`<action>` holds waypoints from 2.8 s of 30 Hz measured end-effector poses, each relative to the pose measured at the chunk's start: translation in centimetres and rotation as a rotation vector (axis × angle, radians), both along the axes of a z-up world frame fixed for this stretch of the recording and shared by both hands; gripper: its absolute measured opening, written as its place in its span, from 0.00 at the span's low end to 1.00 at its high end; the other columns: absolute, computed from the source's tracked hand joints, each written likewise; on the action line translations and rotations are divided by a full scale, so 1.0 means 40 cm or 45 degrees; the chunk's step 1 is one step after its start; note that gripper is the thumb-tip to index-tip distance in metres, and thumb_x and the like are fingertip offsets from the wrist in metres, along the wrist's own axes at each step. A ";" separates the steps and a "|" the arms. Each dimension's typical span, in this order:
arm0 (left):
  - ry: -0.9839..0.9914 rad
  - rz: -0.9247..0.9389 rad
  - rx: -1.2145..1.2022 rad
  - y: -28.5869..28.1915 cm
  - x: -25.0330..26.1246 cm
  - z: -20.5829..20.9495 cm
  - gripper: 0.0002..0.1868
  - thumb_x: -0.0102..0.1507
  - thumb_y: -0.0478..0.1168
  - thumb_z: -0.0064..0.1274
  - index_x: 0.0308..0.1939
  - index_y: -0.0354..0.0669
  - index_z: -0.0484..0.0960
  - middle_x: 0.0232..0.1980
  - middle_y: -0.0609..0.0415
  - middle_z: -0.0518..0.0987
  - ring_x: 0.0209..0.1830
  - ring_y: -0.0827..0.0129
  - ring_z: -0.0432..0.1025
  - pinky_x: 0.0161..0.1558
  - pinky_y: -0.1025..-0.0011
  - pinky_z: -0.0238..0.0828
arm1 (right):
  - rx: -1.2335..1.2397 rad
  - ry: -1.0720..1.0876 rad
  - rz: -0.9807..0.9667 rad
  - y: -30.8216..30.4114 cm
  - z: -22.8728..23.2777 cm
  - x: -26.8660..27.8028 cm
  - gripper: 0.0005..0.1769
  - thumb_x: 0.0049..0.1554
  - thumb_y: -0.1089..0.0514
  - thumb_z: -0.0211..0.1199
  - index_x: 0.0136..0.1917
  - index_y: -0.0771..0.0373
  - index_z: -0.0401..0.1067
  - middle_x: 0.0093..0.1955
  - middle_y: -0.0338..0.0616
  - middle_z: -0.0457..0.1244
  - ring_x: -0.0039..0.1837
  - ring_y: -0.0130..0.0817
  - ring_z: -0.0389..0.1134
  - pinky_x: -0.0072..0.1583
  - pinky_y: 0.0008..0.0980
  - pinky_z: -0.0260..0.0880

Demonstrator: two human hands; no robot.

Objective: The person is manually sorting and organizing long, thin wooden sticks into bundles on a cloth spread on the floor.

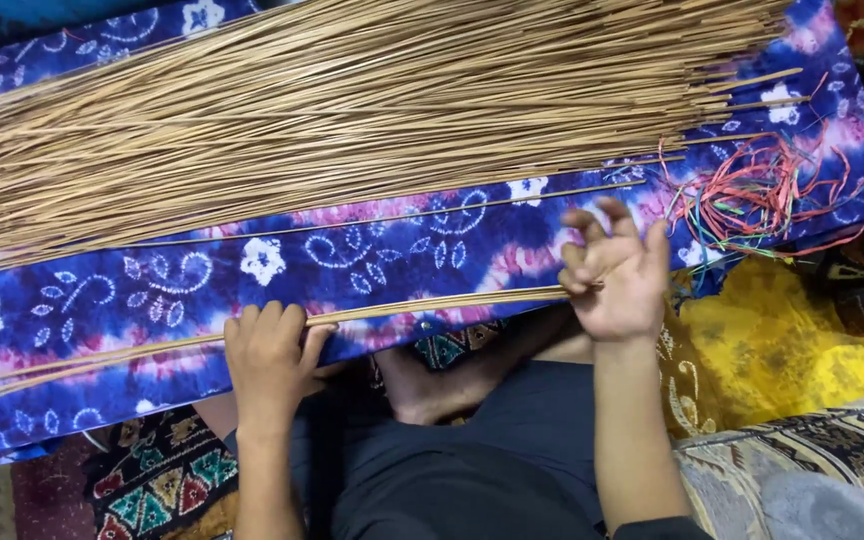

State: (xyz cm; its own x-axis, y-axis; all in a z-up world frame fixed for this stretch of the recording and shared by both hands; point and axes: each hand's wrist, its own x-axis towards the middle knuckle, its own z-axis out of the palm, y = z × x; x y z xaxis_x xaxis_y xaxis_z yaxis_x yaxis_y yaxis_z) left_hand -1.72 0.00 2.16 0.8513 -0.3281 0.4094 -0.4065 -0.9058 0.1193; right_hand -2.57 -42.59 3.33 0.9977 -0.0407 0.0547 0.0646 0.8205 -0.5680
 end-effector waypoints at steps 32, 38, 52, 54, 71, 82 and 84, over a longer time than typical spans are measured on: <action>-0.049 -0.062 -0.247 -0.067 0.016 0.013 0.13 0.65 0.51 0.61 0.43 0.49 0.81 0.43 0.55 0.73 0.45 0.57 0.68 0.46 0.61 0.62 | -2.498 -0.469 -0.445 0.009 -0.037 0.019 0.09 0.58 0.41 0.70 0.52 0.37 0.83 0.46 0.25 0.66 0.51 0.31 0.63 0.57 0.32 0.61; -0.034 -0.080 -0.272 -0.068 0.065 0.034 0.13 0.64 0.52 0.61 0.45 0.52 0.82 0.44 0.55 0.74 0.47 0.57 0.68 0.51 0.58 0.61 | -2.426 -0.393 -0.445 0.010 -0.013 0.045 0.14 0.63 0.41 0.65 0.60 0.42 0.80 0.54 0.34 0.66 0.57 0.39 0.64 0.64 0.38 0.60; -0.062 0.136 -0.212 -0.103 0.180 0.004 0.13 0.58 0.41 0.66 0.43 0.53 0.79 0.45 0.58 0.72 0.53 0.57 0.67 0.55 0.57 0.60 | -2.619 -0.070 -0.568 0.059 -0.030 0.081 0.06 0.62 0.50 0.66 0.54 0.39 0.78 0.50 0.31 0.60 0.60 0.39 0.61 0.62 0.41 0.56; -0.056 0.133 -0.201 -0.103 0.181 -0.004 0.12 0.58 0.41 0.67 0.39 0.52 0.77 0.43 0.58 0.71 0.52 0.56 0.67 0.55 0.56 0.59 | -2.639 -0.053 -0.565 0.060 -0.032 0.080 0.02 0.62 0.49 0.66 0.50 0.40 0.77 0.49 0.31 0.60 0.60 0.39 0.60 0.62 0.41 0.54; -0.504 0.129 -0.129 -0.050 0.104 0.086 0.09 0.71 0.46 0.57 0.39 0.48 0.80 0.37 0.56 0.68 0.40 0.56 0.65 0.56 0.55 0.58 | -2.400 -0.516 -1.089 0.073 0.025 0.048 0.04 0.68 0.53 0.65 0.52 0.49 0.80 0.45 0.34 0.63 0.50 0.38 0.64 0.66 0.41 0.56; -0.359 0.021 -0.213 -0.164 -0.039 0.123 0.09 0.69 0.47 0.52 0.36 0.52 0.80 0.31 0.60 0.67 0.34 0.62 0.65 0.47 0.61 0.57 | -2.410 -0.940 -0.853 0.257 0.073 -0.021 0.07 0.54 0.60 0.71 0.47 0.53 0.80 0.42 0.36 0.67 0.44 0.38 0.67 0.53 0.38 0.64; -0.273 -0.021 -0.208 -0.119 -0.030 0.124 0.06 0.64 0.44 0.60 0.38 0.50 0.81 0.33 0.57 0.70 0.36 0.58 0.67 0.47 0.58 0.59 | -2.482 -0.940 -0.878 0.200 0.030 -0.008 0.12 0.53 0.66 0.69 0.50 0.52 0.81 0.41 0.39 0.66 0.43 0.43 0.67 0.51 0.42 0.65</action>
State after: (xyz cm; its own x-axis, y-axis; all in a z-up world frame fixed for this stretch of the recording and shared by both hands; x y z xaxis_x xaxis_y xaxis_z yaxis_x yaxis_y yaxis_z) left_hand -2.94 -4.77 7.13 0.7343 -0.2561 0.6286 -0.4529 -0.8747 0.1727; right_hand -2.88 -34.58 4.53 0.6425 0.2829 0.7122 0.5440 -0.8229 -0.1639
